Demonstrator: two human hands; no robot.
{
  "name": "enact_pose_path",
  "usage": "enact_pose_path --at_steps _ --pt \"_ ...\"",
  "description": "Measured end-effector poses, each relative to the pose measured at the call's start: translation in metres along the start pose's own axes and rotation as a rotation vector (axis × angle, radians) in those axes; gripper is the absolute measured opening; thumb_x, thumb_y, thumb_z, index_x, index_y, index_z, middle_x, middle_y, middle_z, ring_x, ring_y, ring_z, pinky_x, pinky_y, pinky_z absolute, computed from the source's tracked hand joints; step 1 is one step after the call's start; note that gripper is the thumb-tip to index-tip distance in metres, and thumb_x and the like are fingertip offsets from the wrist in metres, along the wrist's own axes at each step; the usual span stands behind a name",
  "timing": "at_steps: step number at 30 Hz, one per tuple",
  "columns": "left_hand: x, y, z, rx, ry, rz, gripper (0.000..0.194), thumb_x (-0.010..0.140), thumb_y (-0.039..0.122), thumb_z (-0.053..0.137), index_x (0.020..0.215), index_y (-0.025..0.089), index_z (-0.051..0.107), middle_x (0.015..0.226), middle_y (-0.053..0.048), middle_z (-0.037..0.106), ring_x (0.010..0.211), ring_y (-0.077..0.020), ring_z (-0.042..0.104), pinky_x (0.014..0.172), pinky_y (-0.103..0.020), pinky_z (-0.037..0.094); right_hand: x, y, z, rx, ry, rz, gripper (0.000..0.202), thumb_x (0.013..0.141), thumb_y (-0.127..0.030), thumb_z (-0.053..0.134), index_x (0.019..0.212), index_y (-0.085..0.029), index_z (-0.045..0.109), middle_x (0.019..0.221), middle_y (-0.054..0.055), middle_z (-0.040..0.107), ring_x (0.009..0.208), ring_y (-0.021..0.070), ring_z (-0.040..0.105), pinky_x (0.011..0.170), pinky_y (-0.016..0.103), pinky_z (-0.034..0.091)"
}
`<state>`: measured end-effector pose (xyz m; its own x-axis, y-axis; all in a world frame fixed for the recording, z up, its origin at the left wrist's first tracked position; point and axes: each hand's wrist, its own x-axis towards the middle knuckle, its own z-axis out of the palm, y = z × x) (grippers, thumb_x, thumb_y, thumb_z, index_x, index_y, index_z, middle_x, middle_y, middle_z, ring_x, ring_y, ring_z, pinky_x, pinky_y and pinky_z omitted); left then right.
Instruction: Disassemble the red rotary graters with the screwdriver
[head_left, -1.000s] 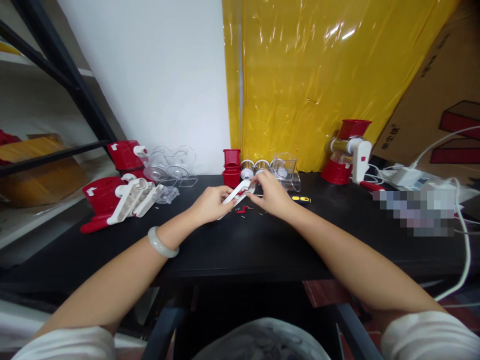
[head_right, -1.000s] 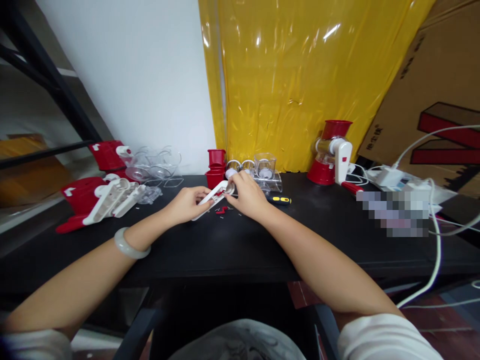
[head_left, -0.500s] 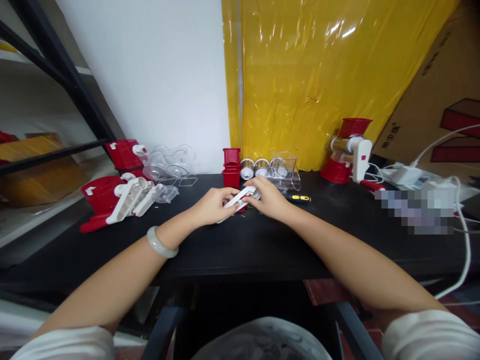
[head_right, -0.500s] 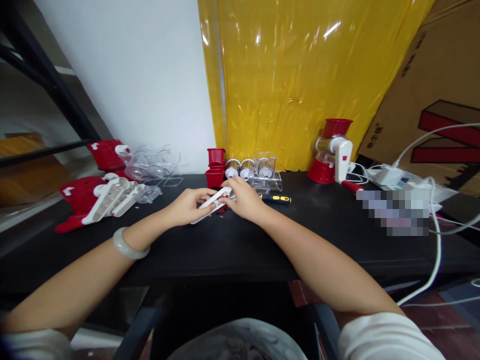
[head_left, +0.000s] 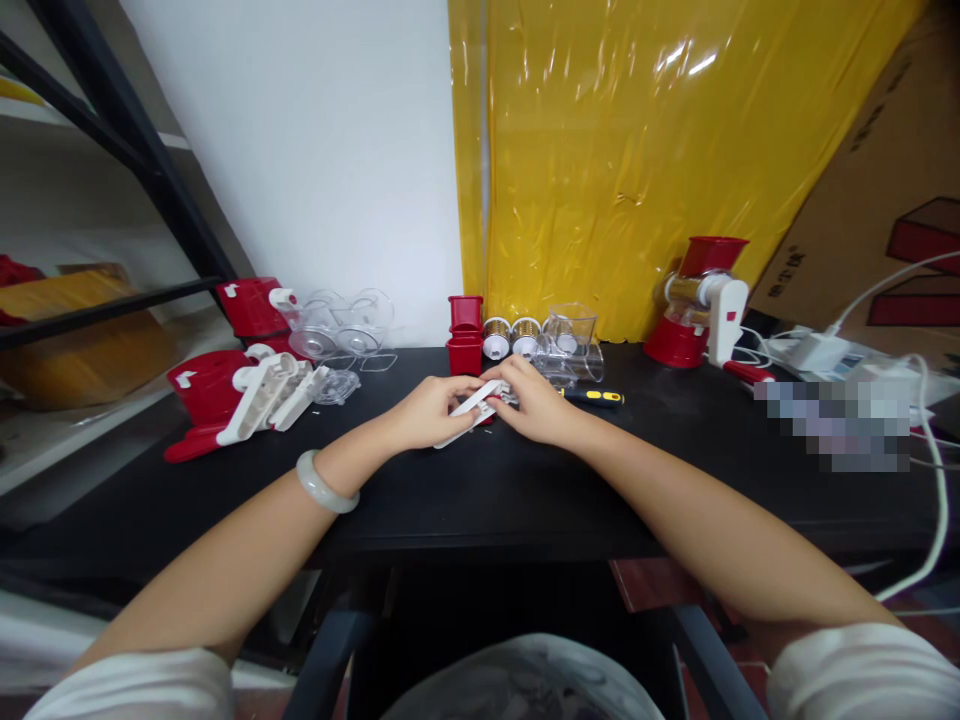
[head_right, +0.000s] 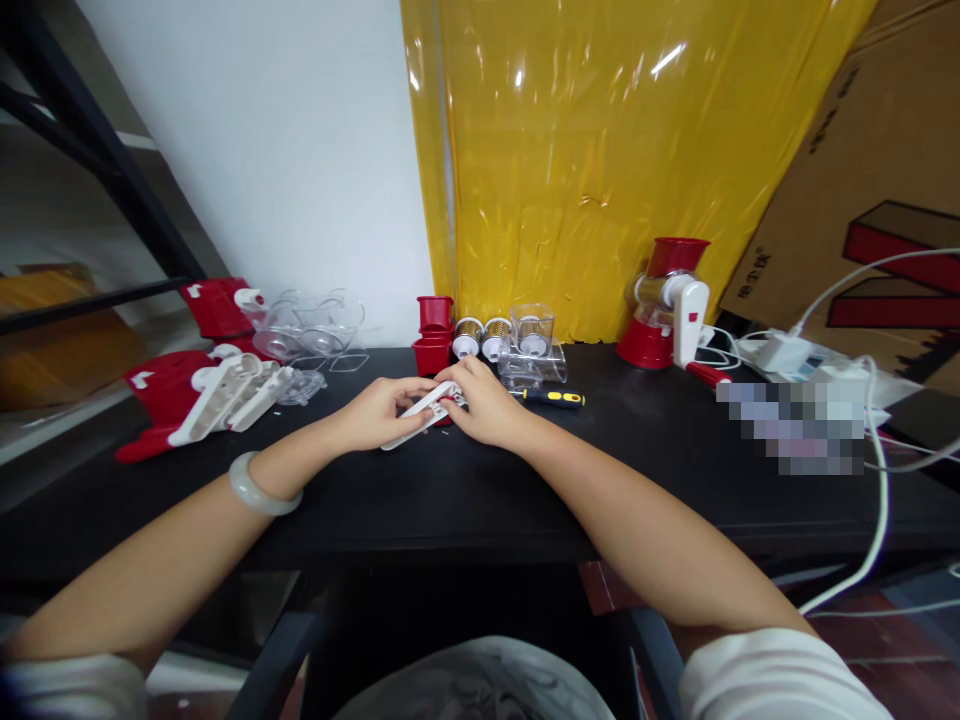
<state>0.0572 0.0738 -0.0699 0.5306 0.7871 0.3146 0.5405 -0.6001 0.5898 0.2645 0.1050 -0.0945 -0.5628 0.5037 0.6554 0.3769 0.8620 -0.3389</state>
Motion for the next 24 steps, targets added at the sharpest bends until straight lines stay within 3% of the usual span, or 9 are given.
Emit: enact_pose_path --at_steps 11,24 --pt "0.0002 -0.0012 -0.0037 0.093 -0.017 -0.018 0.046 0.078 0.024 0.059 0.123 0.017 0.061 0.091 -0.004 0.073 0.063 -0.0141 0.064 0.059 -0.023 0.048 -0.0013 -0.0012 0.0005 0.018 -0.017 -0.019 0.029 0.087 -0.019 0.054 0.116 -0.019 0.054 0.106 0.010 0.050 0.105 0.0230 0.053 0.096 0.042 0.045" --pt "-0.0008 0.0064 -0.0068 0.229 -0.067 -0.034 0.046 0.077 0.022 0.053 0.122 0.021 0.062 0.094 -0.002 0.073 0.069 -0.0163 0.066 0.060 -0.022 0.045 -0.0028 -0.0064 0.0016 -0.022 -0.097 0.024 0.032 0.087 -0.015 0.053 0.118 -0.018 0.053 0.108 0.010 0.051 0.103 0.0224 0.054 0.095 0.039 0.046"
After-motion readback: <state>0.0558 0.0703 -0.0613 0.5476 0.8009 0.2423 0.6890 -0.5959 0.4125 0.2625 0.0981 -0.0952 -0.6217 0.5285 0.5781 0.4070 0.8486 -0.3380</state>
